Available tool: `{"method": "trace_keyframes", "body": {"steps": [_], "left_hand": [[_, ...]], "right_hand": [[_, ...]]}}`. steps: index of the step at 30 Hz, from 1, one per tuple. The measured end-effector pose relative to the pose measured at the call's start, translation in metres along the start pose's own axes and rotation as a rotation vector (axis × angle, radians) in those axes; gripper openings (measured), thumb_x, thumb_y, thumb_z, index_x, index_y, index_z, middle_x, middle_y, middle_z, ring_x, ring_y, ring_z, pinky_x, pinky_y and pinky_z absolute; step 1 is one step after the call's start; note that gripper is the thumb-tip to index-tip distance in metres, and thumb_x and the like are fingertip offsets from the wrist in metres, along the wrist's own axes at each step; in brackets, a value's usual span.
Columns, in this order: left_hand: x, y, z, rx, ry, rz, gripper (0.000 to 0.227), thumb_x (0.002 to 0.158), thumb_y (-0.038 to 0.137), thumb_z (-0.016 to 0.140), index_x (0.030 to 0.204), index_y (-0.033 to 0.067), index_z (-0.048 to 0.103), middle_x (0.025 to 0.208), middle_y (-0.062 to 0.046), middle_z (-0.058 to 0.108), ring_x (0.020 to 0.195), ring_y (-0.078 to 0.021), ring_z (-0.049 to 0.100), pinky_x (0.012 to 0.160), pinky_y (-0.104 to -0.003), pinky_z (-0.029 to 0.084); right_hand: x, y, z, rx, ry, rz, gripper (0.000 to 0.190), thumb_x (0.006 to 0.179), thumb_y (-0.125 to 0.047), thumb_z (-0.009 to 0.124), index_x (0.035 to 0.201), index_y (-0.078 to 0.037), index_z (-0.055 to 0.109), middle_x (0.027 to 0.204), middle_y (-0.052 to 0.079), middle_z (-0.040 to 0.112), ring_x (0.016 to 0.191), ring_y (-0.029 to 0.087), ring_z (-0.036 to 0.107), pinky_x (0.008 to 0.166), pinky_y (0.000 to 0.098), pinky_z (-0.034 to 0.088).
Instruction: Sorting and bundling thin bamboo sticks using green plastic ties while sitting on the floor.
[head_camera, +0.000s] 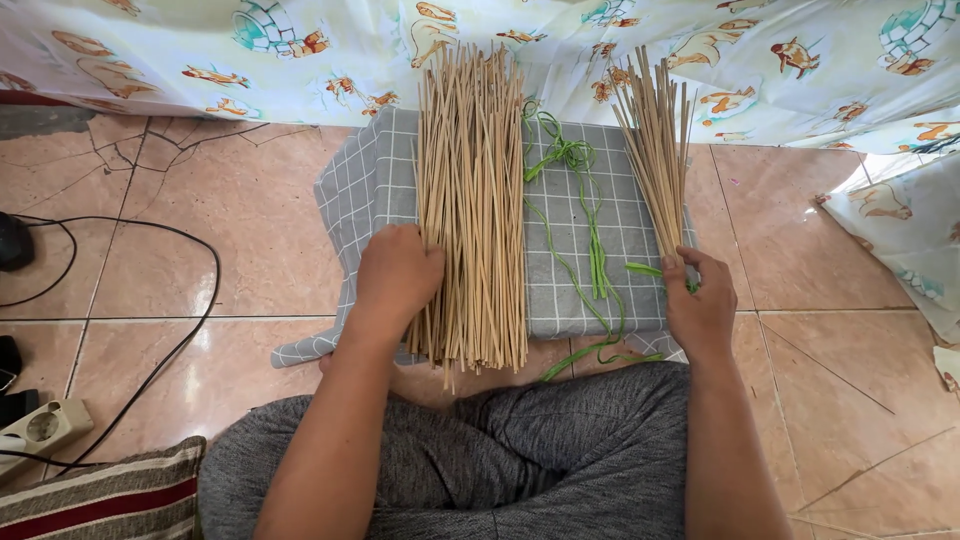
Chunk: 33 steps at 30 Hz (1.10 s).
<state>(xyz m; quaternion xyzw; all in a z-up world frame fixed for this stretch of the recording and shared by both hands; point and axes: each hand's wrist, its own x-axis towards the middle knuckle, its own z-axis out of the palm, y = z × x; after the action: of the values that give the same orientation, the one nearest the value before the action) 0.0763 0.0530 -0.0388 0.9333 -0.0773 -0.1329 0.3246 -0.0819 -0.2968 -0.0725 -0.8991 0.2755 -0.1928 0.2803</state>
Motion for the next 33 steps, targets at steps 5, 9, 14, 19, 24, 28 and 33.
{"method": "trace_keyframes", "body": {"steps": [5,9,14,19,24,28,33], "left_hand": [[-0.002,0.01,-0.001,0.089,0.026,0.013,0.03,0.086,0.019,0.065,0.091,-0.0104,0.072,0.084,-0.023,0.062,0.079,-0.0409,0.072,0.059,-0.049,0.06],[-0.002,0.012,0.0,0.063,0.104,0.039,0.016,0.079,0.005,0.06,0.073,-0.0086,0.066,0.064,-0.017,0.054,0.064,-0.0282,0.065,0.051,-0.04,0.055],[-0.002,0.016,0.003,0.14,0.093,0.023,0.025,0.08,0.012,0.062,0.09,-0.0097,0.07,0.079,-0.023,0.063,0.077,-0.0406,0.072,0.06,-0.051,0.061],[-0.003,0.015,0.011,0.18,0.126,0.055,0.023,0.079,0.004,0.064,0.094,-0.0134,0.069,0.079,-0.024,0.065,0.078,-0.0422,0.073,0.063,-0.05,0.062],[-0.008,0.018,0.009,0.239,0.128,0.054,0.027,0.079,0.01,0.063,0.095,-0.0106,0.07,0.08,-0.022,0.065,0.08,-0.0416,0.072,0.066,-0.054,0.061],[-0.01,0.023,0.007,0.269,0.119,0.045,0.029,0.078,0.006,0.062,0.099,-0.012,0.07,0.083,-0.024,0.066,0.082,-0.0425,0.072,0.069,-0.056,0.061],[0.004,0.014,0.019,0.25,0.128,0.052,0.029,0.079,0.007,0.068,0.101,-0.0113,0.07,0.083,-0.025,0.068,0.081,-0.0415,0.073,0.068,-0.055,0.061]], "right_hand": [[-0.001,-0.001,-0.001,0.004,-0.006,0.003,0.046,0.108,-0.045,0.063,0.132,-0.006,0.069,0.124,0.022,0.061,0.126,0.048,0.055,0.104,0.054,0.043],[0.0,0.0,0.0,-0.012,-0.004,0.004,0.047,0.108,-0.046,0.064,0.132,-0.007,0.069,0.125,0.022,0.061,0.126,0.047,0.056,0.104,0.0541,0.043],[0.0,0.0,0.0,-0.001,-0.009,0.011,0.047,0.107,-0.046,0.064,0.132,-0.007,0.069,0.125,0.022,0.061,0.127,0.047,0.055,0.105,0.0539,0.043],[-0.001,-0.002,-0.001,-0.005,-0.009,0.011,0.047,0.107,-0.046,0.064,0.133,-0.007,0.068,0.126,0.023,0.06,0.127,0.048,0.055,0.106,0.0562,0.042],[-0.001,-0.004,-0.002,0.006,-0.02,0.014,0.048,0.107,-0.046,0.063,0.133,-0.006,0.068,0.125,0.023,0.06,0.127,0.049,0.054,0.107,0.0577,0.04],[-0.002,-0.002,0.0,0.001,-0.02,0.019,0.047,0.107,-0.046,0.064,0.133,-0.007,0.068,0.125,0.023,0.059,0.127,0.049,0.053,0.107,0.0582,0.04],[-0.002,-0.005,-0.001,-0.003,-0.018,0.022,0.046,0.106,-0.045,0.064,0.133,-0.007,0.068,0.126,0.022,0.059,0.128,0.048,0.053,0.108,0.0589,0.039]]}}
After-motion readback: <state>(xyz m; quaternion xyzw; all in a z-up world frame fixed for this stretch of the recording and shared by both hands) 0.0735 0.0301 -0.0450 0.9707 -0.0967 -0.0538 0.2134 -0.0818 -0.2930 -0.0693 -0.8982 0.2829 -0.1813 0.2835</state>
